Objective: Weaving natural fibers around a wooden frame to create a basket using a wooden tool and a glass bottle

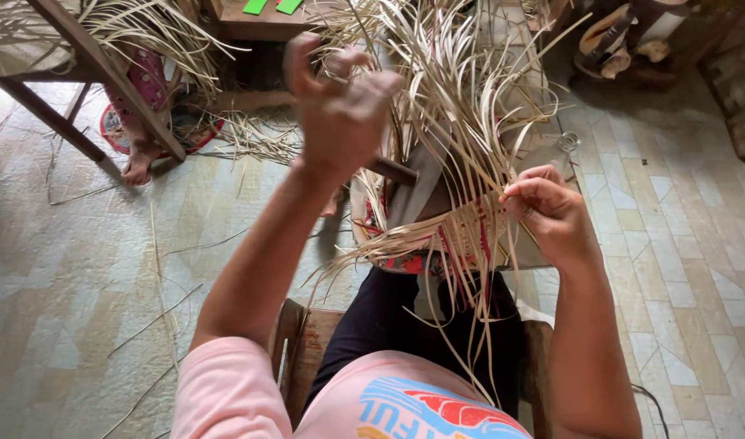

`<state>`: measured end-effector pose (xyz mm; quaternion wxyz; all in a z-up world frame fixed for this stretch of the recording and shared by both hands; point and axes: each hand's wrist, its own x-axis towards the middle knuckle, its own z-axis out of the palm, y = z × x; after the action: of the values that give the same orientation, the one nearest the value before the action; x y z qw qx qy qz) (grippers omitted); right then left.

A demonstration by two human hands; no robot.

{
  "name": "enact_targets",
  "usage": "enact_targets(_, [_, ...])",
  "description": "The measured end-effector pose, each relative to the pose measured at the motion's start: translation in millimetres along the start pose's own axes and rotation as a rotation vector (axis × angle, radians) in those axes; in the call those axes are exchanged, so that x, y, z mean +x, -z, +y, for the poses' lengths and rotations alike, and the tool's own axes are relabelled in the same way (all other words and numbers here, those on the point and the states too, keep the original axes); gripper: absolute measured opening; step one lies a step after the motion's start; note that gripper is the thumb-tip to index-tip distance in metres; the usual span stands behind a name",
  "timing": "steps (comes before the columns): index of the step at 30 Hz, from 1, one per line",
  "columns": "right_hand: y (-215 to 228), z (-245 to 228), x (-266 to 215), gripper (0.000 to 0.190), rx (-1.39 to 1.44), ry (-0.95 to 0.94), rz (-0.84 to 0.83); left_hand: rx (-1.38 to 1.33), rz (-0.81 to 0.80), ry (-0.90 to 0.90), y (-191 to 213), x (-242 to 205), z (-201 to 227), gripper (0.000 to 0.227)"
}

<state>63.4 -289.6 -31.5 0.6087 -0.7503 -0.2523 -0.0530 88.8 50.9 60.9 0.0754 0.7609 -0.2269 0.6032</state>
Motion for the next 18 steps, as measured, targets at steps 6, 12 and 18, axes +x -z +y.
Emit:
enact_targets(6, [-2,-10,-1,0.013,-0.081,-0.064,-0.080,0.309,-0.030,0.331,40,-30,-101,0.013])
enact_targets(12, [-13,-32,2,0.017,-0.313,0.063,-0.056,0.218,-0.398,0.472,49,-26,-80,0.068])
enact_targets(18, [-28,-34,10,0.016,-0.373,0.202,0.017,-0.365,-0.617,0.166,36,2,112,0.018])
